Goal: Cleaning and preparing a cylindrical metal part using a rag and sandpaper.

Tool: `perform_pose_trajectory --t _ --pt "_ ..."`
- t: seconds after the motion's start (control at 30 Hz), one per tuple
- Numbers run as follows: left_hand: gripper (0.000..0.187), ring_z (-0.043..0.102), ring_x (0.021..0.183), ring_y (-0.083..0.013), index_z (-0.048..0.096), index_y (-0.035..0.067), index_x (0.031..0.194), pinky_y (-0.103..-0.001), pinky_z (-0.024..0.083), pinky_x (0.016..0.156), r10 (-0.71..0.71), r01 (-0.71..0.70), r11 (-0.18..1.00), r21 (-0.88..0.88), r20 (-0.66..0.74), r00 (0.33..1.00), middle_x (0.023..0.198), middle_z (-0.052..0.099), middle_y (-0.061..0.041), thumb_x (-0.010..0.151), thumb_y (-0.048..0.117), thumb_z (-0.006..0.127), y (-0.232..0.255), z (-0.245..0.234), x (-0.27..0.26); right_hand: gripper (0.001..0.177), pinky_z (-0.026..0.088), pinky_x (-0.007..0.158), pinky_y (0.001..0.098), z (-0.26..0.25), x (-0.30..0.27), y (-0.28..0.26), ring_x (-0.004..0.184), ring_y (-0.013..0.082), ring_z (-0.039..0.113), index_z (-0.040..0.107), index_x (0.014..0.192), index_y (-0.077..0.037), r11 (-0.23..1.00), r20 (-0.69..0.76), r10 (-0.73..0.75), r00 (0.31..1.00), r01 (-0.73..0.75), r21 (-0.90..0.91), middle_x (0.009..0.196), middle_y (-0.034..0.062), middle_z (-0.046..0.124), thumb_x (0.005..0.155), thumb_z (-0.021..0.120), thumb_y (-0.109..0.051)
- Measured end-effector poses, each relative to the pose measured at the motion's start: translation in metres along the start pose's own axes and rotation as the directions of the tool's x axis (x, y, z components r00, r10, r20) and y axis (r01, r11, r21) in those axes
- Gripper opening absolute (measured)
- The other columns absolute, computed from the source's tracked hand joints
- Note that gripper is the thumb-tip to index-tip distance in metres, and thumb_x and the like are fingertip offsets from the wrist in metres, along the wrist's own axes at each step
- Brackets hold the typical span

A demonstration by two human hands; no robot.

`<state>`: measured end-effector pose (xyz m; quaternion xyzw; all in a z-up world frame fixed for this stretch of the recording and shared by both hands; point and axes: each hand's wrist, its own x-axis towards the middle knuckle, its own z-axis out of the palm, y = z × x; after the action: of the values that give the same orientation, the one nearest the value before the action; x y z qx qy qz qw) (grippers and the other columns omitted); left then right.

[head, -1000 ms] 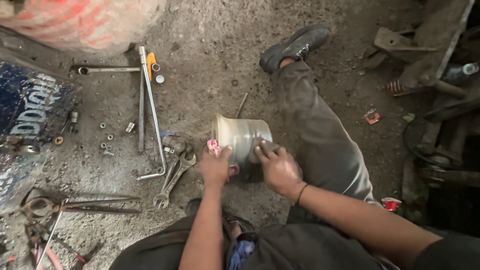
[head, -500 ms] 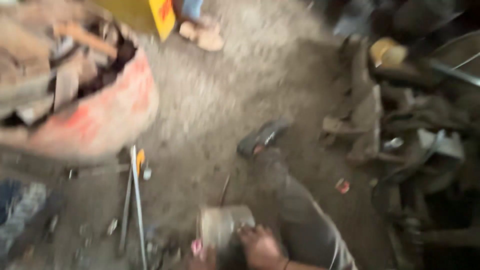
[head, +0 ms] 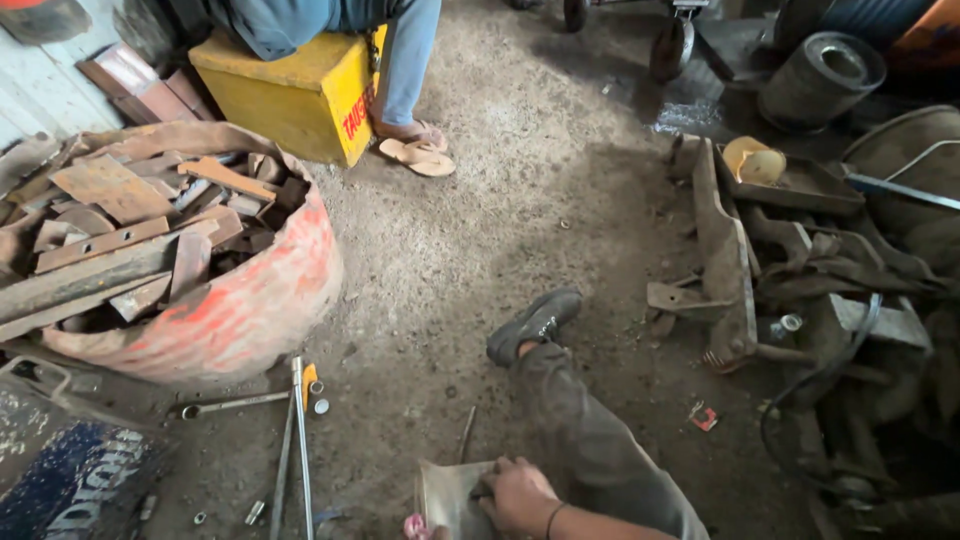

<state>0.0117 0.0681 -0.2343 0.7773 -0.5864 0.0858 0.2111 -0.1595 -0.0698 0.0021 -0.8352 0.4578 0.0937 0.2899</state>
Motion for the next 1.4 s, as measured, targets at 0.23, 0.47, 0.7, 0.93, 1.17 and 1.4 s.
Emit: perform_pose_trajectory --t 0.23,0.47,0.7,0.93,1.17,1.4 --pt "0.044 0.067 0.101 -0.0397 0.067 0.021 0.129 -0.052 0.056 0.074 -0.039 0.01 0.99 0.138 0.208 0.977 0.141 0.06 -0.015 0.09 0.038 0.055 0.003 -0.043 -0.014 0.036 0.042 0.104 0.0508 0.037 -0.017 0.011 0.129 0.0339 0.056 0.072 0.113 -0.003 0.886 -0.074 -0.337 0.939 0.29 -0.362 0.145 0.0191 0.056 0.084 0.058 -0.019" --pt "0.058 0.069 0.103 -0.0436 0.067 0.008 0.123 -0.052 0.056 0.085 -0.427 0.463 0.887 0.013 0.408 0.807 0.125 0.066 -0.023 0.09 0.056 0.066 0.047 -0.142 0.043 0.04 0.043 0.107 0.0506 0.042 -0.037 0.007 0.127 0.0409 0.056 0.069 0.119 0.004 0.897 -0.258 -0.398 0.88 0.315 -0.31 0.14 0.0263 0.057 0.087 0.054 -0.015" --pt "0.058 0.069 0.095 -0.048 0.066 0.004 0.114 -0.055 0.053 0.085 -0.628 0.759 0.61 -0.229 0.445 0.639 0.103 0.072 -0.026 0.079 0.048 0.077 0.061 -0.192 0.081 0.045 0.043 0.108 0.0472 0.019 -0.061 -0.01 0.128 0.042 0.056 0.065 0.126 0.008 0.973 -0.275 -0.229 0.934 0.211 -0.095 0.136 0.0283 0.06 0.093 0.054 -0.02" --pt "0.053 0.07 0.093 -0.0467 0.066 0.005 0.11 -0.054 0.054 0.085 -0.629 0.756 0.63 -0.174 0.457 0.629 0.1 0.073 -0.024 0.081 0.049 0.076 0.068 -0.197 0.094 0.037 0.044 0.11 0.0477 0.027 -0.018 0.003 0.131 0.0419 0.055 0.065 0.126 0.004 0.956 -0.152 -0.215 0.965 0.176 -0.233 0.142 0.0256 0.058 0.099 0.052 -0.016" --pt "0.059 0.07 0.092 -0.0483 0.064 0.003 0.115 -0.054 0.055 0.084 -0.561 0.677 0.698 -0.233 0.41 0.719 0.102 0.072 -0.026 0.082 0.051 0.075 0.062 -0.183 0.096 0.045 0.048 0.108 0.0482 0.021 -0.071 -0.005 0.129 0.0387 0.058 0.066 0.122 0.004 0.87 -0.204 -0.403 0.892 0.304 -0.389 0.142 0.024 0.059 0.087 0.054 -0.02" --pt "0.062 0.068 0.095 -0.0514 0.06 -0.001 0.122 -0.056 0.054 0.086 -0.533 0.652 0.742 -0.155 0.455 0.714 0.109 0.07 -0.029 0.088 0.05 0.071 0.065 -0.181 0.112 0.043 0.048 0.107 0.049 0.023 -0.04 0.008 0.133 0.0368 0.057 0.062 0.134 -0.002 0.968 -0.198 -0.116 0.973 0.067 -0.241 0.145 0.0214 0.057 0.096 0.053 -0.021"
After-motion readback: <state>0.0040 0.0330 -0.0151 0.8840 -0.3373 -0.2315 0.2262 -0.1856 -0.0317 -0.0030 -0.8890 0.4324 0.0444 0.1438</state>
